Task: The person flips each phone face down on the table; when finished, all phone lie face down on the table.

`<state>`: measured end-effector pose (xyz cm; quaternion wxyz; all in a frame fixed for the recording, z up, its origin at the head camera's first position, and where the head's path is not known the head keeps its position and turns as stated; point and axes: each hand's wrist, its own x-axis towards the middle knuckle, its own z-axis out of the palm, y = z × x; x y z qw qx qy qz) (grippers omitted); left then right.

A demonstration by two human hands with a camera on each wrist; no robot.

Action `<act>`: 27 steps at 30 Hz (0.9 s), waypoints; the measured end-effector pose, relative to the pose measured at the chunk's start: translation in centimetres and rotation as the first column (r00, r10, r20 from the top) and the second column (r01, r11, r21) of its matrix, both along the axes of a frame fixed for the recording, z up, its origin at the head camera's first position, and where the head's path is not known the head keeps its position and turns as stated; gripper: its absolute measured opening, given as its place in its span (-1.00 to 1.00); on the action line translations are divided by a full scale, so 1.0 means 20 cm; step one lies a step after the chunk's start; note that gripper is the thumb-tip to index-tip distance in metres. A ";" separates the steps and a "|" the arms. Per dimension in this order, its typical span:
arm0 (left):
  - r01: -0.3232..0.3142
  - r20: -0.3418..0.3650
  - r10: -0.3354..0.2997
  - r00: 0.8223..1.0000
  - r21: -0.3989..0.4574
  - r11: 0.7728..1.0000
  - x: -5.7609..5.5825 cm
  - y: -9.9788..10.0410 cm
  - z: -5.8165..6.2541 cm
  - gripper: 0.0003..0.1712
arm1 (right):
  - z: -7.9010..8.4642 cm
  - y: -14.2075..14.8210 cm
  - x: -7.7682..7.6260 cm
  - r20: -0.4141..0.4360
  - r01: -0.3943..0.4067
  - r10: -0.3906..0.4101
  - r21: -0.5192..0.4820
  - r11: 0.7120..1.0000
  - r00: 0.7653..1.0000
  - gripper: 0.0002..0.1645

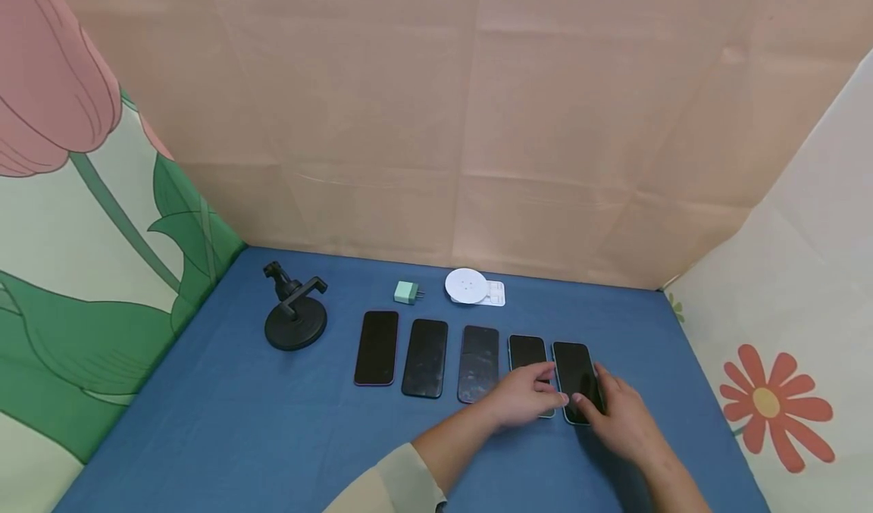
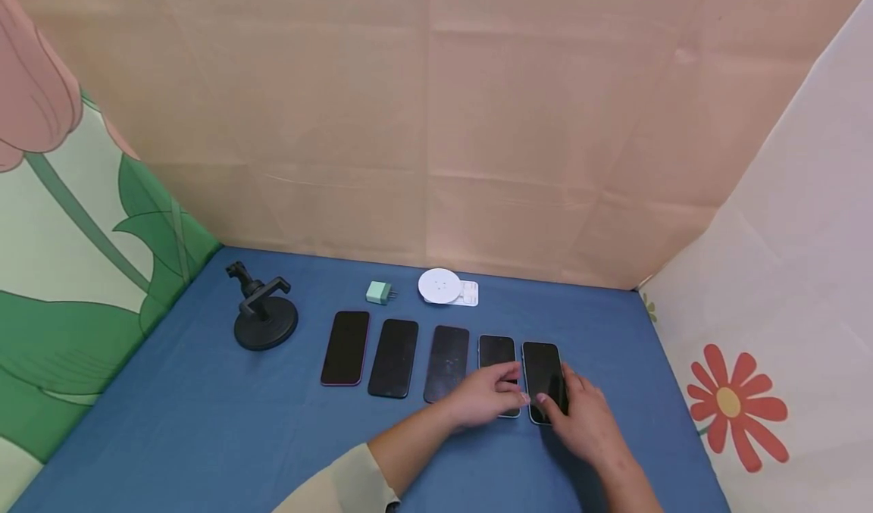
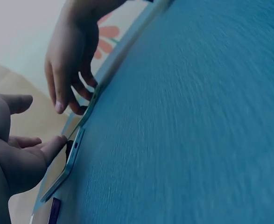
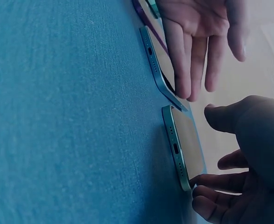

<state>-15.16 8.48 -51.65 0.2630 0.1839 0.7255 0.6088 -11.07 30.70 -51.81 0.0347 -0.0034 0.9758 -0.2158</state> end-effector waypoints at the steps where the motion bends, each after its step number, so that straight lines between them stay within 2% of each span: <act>1: 0.000 0.022 0.000 1.000 0.017 1.000 0.00 0.01 0.00 -0.22 | 0.00 0.00 0.00 0.002 -0.001 0.001 -0.001 1.000 1.000 0.04; 7: -0.008 0.121 0.002 0.993 0.046 0.999 0.01 0.05 0.01 -0.16 | -0.01 0.01 -0.01 0.004 -0.008 0.008 0.001 1.000 1.000 0.03; 13: 0.016 0.185 -0.026 0.982 0.054 0.998 0.01 0.08 0.02 -0.12 | -0.01 0.01 -0.02 0.028 -0.013 0.012 0.006 1.000 1.000 0.00; 16: 0.005 0.215 -0.020 0.976 0.073 0.997 0.01 0.09 0.02 -0.12 | -0.01 0.01 -0.02 0.040 -0.008 0.008 0.005 1.000 0.999 0.00; 22: -0.039 0.264 -0.004 0.964 0.156 0.987 0.01 0.10 0.02 -0.17 | -0.01 0.02 -0.02 0.038 0.011 -0.010 -0.012 1.000 0.999 0.02; 27: -0.063 0.339 -0.038 0.940 0.282 0.957 0.01 0.08 0.00 -0.18 | -0.01 0.02 -0.01 0.012 0.020 -0.019 -0.042 0.999 1.000 0.00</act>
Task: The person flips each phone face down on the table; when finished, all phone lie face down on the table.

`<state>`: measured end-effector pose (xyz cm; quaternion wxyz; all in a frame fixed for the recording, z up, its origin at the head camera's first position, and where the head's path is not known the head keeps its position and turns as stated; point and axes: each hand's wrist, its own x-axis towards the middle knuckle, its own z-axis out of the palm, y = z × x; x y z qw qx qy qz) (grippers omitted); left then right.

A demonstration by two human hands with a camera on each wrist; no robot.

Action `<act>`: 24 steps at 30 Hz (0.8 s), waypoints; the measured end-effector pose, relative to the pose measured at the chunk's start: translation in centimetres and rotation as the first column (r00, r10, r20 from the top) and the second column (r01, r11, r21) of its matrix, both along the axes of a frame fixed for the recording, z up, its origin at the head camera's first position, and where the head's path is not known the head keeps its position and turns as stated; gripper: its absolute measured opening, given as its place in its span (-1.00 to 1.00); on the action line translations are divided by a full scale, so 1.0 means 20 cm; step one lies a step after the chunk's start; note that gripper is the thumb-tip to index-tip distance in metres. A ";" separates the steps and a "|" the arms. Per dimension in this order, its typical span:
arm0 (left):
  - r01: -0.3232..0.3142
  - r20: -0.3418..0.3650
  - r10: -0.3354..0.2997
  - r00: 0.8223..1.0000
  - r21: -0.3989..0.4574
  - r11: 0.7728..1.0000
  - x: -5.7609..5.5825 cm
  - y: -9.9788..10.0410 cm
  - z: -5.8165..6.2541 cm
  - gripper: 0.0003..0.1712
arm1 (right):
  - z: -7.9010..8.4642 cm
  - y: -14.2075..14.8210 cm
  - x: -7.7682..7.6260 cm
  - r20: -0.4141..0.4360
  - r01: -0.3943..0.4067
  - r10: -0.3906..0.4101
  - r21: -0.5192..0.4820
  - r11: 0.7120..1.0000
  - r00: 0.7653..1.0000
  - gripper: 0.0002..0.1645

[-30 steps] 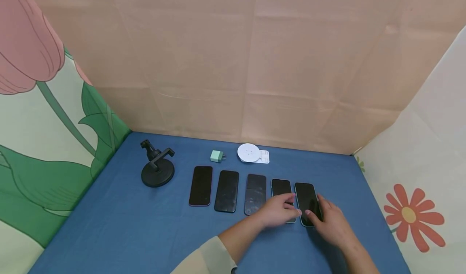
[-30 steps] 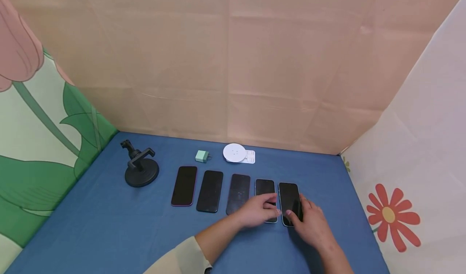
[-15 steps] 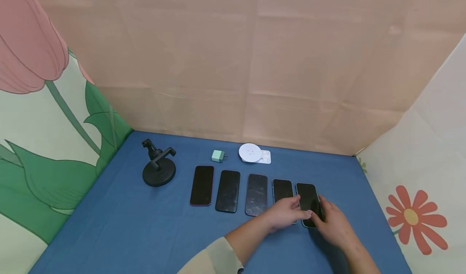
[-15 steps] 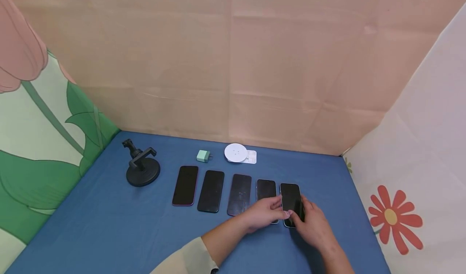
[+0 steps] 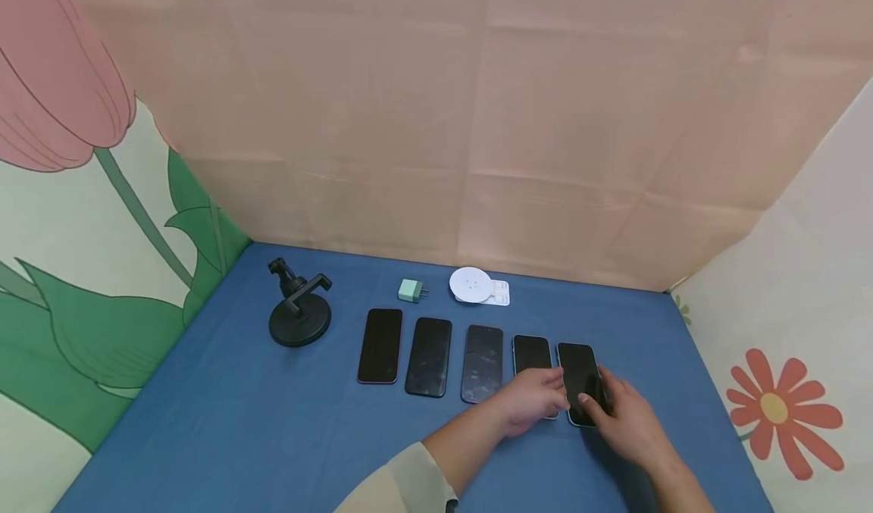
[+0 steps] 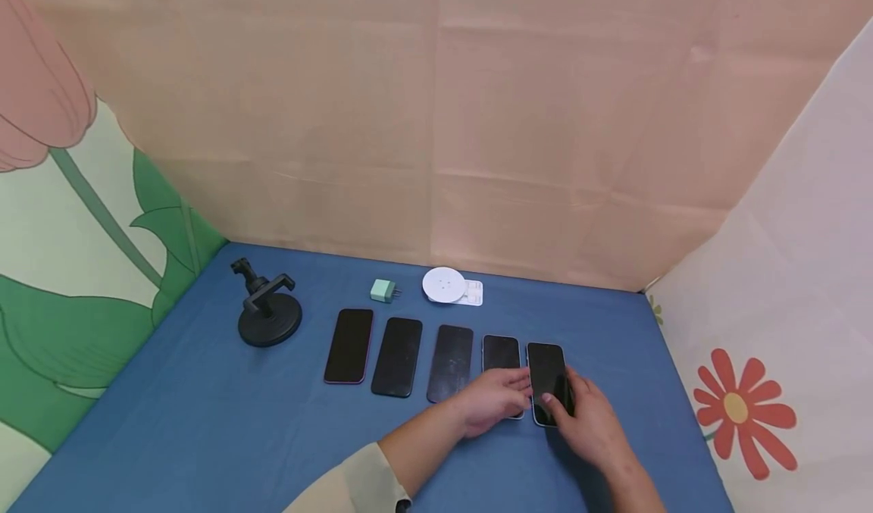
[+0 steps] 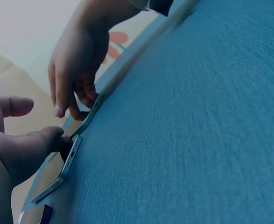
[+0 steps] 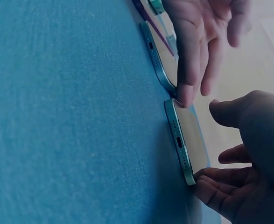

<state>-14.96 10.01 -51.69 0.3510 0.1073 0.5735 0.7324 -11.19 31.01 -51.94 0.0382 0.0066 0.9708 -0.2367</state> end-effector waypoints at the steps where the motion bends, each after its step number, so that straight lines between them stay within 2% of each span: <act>1: 0.000 0.021 -0.001 1.000 0.032 0.999 0.00 0.00 0.00 -0.16 | 0.00 0.00 0.00 0.000 0.005 -0.005 -0.003 1.000 1.000 0.00; 6: -0.013 0.105 0.002 0.994 0.109 0.994 -0.01 -0.02 -0.03 -0.13 | 0.01 0.00 0.01 0.002 0.011 -0.011 -0.014 1.000 1.000 -0.01; 16: -0.046 0.150 0.025 0.988 0.140 0.989 -0.03 -0.03 -0.04 -0.20 | 0.02 -0.01 0.00 0.024 0.021 -0.020 -0.010 1.000 1.000 0.04; 24: -0.098 0.208 0.055 0.976 0.201 0.975 -0.04 -0.03 -0.02 -0.18 | 0.02 -0.02 -0.01 0.018 0.003 -0.003 -0.008 1.000 1.000 0.15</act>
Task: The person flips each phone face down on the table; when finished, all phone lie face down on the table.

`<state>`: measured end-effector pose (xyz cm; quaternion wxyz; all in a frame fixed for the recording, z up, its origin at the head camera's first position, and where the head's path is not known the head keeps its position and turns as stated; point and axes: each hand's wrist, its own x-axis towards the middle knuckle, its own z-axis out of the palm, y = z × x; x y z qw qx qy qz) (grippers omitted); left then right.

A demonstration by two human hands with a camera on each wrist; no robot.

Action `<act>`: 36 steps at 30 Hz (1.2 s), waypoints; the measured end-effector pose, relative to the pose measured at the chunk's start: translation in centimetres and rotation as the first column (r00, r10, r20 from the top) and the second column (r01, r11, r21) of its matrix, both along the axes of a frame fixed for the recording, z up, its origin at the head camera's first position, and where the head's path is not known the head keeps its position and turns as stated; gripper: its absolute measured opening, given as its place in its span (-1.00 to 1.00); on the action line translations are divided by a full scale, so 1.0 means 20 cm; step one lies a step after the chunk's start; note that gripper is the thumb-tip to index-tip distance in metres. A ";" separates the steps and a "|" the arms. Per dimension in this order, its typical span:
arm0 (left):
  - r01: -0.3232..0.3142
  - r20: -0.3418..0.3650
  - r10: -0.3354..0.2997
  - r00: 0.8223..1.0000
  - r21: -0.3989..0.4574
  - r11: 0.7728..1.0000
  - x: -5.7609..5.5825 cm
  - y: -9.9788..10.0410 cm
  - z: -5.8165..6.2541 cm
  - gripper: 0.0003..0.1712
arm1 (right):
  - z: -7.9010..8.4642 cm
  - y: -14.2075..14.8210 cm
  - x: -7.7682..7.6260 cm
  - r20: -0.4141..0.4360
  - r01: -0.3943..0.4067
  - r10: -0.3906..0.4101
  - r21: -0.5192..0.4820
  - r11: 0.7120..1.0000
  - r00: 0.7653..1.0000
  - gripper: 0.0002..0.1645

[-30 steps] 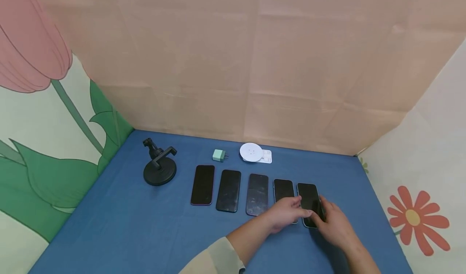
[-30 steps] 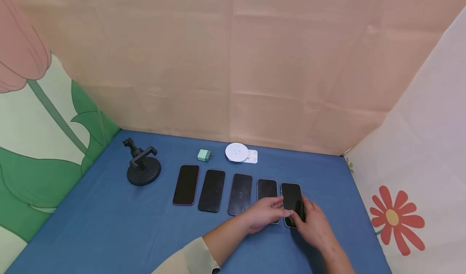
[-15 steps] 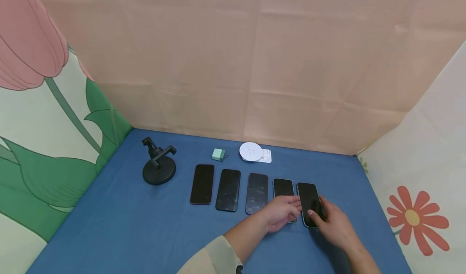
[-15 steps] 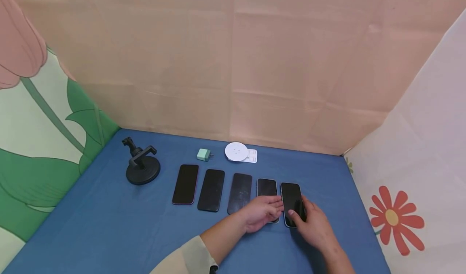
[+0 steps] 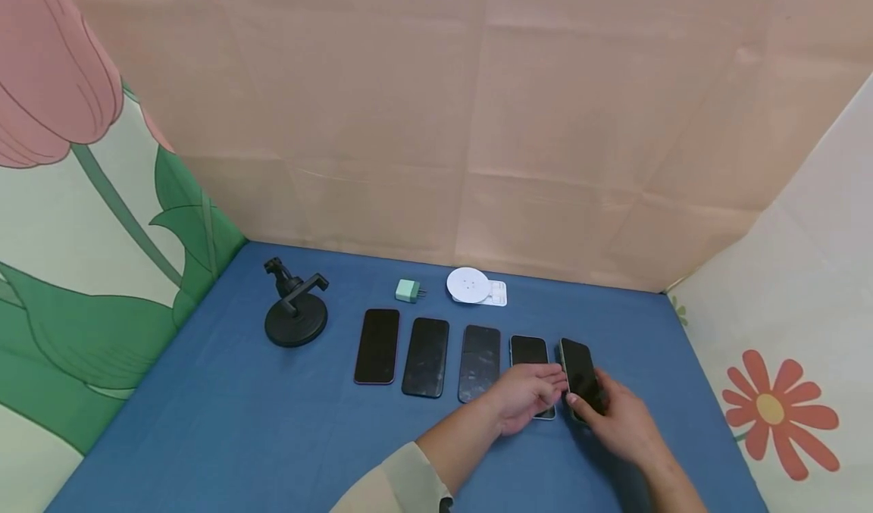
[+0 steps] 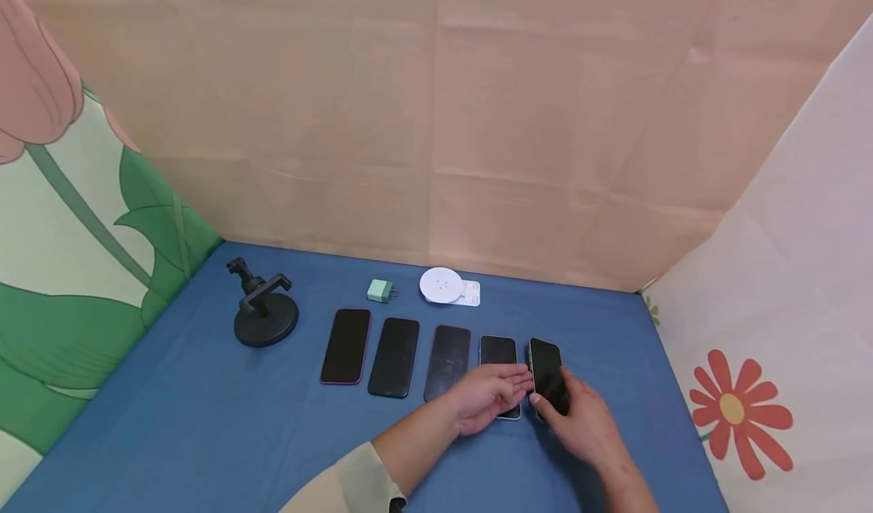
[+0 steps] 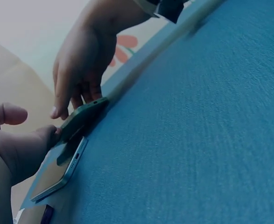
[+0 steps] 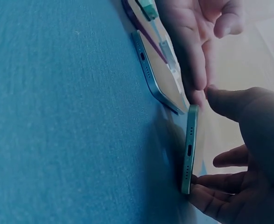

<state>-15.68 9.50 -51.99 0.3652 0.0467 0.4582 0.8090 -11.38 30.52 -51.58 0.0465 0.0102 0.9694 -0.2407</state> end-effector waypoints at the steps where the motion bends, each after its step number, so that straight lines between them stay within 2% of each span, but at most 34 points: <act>1: 0.001 0.005 -0.001 1.000 0.000 1.000 0.00 0.00 0.00 -0.19 | 0.00 0.00 0.00 0.001 -0.001 0.001 0.001 1.000 1.000 0.15; 11: 0.015 0.016 -0.016 1.000 0.026 1.000 -0.01 -0.02 0.03 -0.26 | 0.01 -0.01 0.00 0.012 0.003 -0.003 -0.027 1.000 1.000 -0.07; 17: 0.012 0.024 -0.014 1.000 0.053 0.998 -0.02 -0.03 0.05 -0.32 | 0.03 -0.01 -0.02 0.083 0.024 -0.014 -0.122 0.992 0.996 -0.07; 23: 0.017 0.052 -0.022 0.998 0.096 0.995 -0.03 -0.03 0.07 -0.30 | 0.04 -0.01 0.00 0.123 0.052 -0.020 -0.260 0.964 0.992 -0.13; 30: 0.012 0.063 -0.020 0.998 0.116 0.993 -0.03 -0.03 0.08 -0.32 | 0.04 -0.01 0.00 0.133 0.053 -0.010 -0.326 0.944 0.991 -0.17; 36: 0.016 0.080 -0.026 0.996 0.127 0.992 -0.03 -0.03 0.09 -0.37 | 0.05 -0.01 0.00 0.166 0.082 -0.006 -0.458 0.885 0.986 -0.23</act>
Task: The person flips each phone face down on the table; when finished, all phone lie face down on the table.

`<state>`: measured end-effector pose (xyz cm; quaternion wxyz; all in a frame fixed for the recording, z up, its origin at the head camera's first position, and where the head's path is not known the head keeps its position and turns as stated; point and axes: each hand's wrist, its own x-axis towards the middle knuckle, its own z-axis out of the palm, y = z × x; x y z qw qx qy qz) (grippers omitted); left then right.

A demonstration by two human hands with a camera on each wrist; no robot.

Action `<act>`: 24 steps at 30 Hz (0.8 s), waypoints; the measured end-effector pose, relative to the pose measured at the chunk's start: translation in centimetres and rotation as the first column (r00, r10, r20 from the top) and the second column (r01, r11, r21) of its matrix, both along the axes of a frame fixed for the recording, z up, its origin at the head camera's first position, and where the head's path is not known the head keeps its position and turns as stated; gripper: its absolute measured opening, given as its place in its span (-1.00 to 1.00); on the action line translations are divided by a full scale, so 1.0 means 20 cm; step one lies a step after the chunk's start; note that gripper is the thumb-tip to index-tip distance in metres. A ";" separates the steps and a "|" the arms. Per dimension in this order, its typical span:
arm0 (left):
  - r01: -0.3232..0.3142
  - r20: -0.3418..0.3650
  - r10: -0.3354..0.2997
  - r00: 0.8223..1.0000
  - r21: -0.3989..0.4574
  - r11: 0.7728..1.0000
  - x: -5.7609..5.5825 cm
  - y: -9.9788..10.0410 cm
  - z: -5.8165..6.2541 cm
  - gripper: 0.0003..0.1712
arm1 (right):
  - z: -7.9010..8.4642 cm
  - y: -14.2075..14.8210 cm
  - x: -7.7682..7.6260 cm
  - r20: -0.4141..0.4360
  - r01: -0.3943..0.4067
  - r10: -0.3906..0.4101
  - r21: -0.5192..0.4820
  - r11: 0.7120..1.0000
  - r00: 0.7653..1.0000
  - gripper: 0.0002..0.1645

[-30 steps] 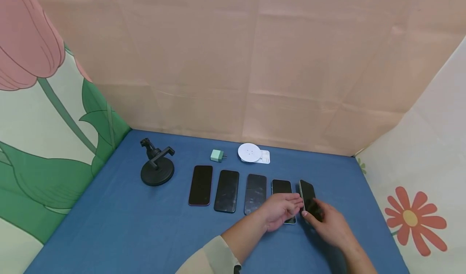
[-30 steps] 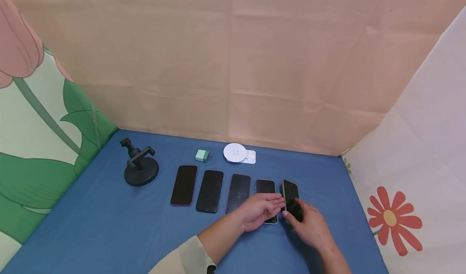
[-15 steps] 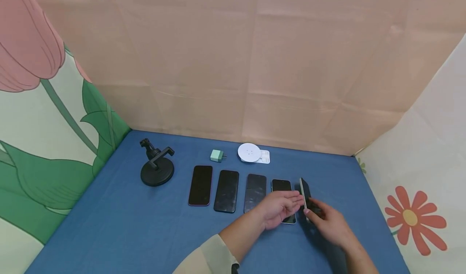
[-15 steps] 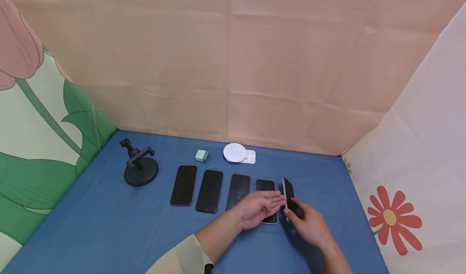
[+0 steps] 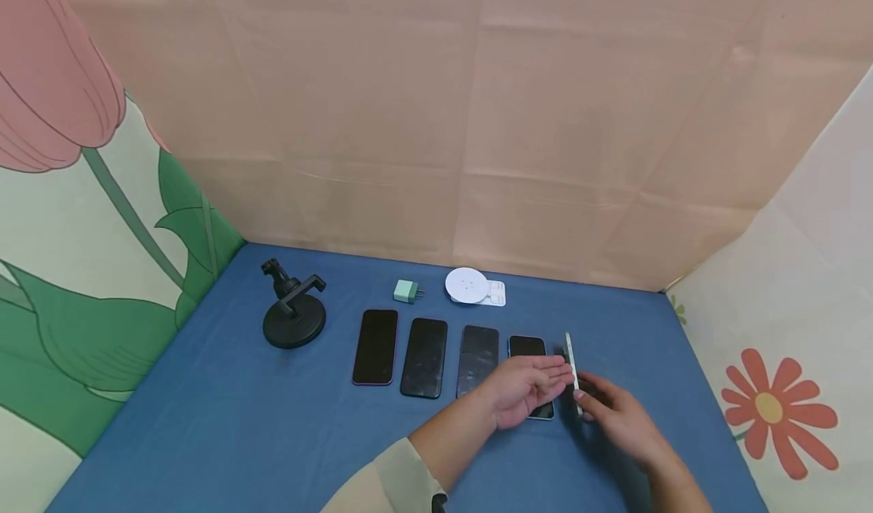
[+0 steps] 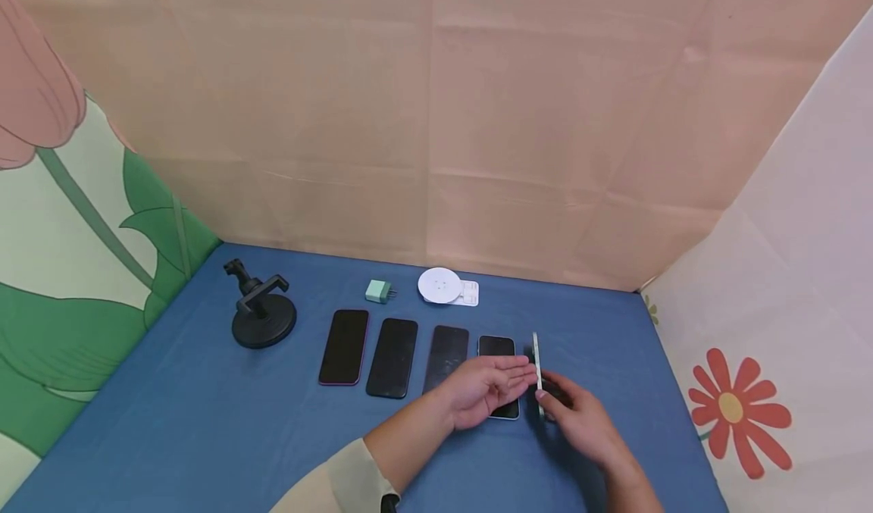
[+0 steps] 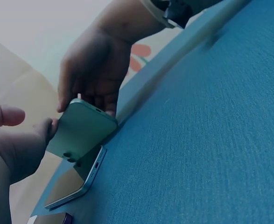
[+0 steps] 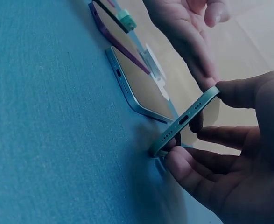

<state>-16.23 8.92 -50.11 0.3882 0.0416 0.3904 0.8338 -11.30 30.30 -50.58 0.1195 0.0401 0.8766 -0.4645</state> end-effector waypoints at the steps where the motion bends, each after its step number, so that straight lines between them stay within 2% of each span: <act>1: 0.003 0.001 -0.003 1.000 0.000 1.000 0.00 0.00 0.00 -0.38 | 0.00 0.00 0.00 0.006 0.006 -0.006 -0.015 1.000 1.000 -0.24; 8: 0.017 -0.011 -0.017 1.000 0.019 1.000 0.00 0.01 0.00 -0.33 | 0.01 0.01 0.00 0.024 0.005 -0.004 -0.012 1.000 1.000 -0.21; 16: 0.025 0.008 -0.025 1.000 0.023 0.999 0.01 0.02 -0.01 -0.29 | 0.03 0.01 0.01 -0.012 0.042 -0.042 -0.022 0.999 0.999 -0.34; 24: 0.035 0.024 -0.035 0.999 0.017 0.999 0.02 0.03 -0.03 -0.29 | 0.05 0.02 0.01 -0.040 0.059 -0.060 -0.033 0.998 0.997 -0.36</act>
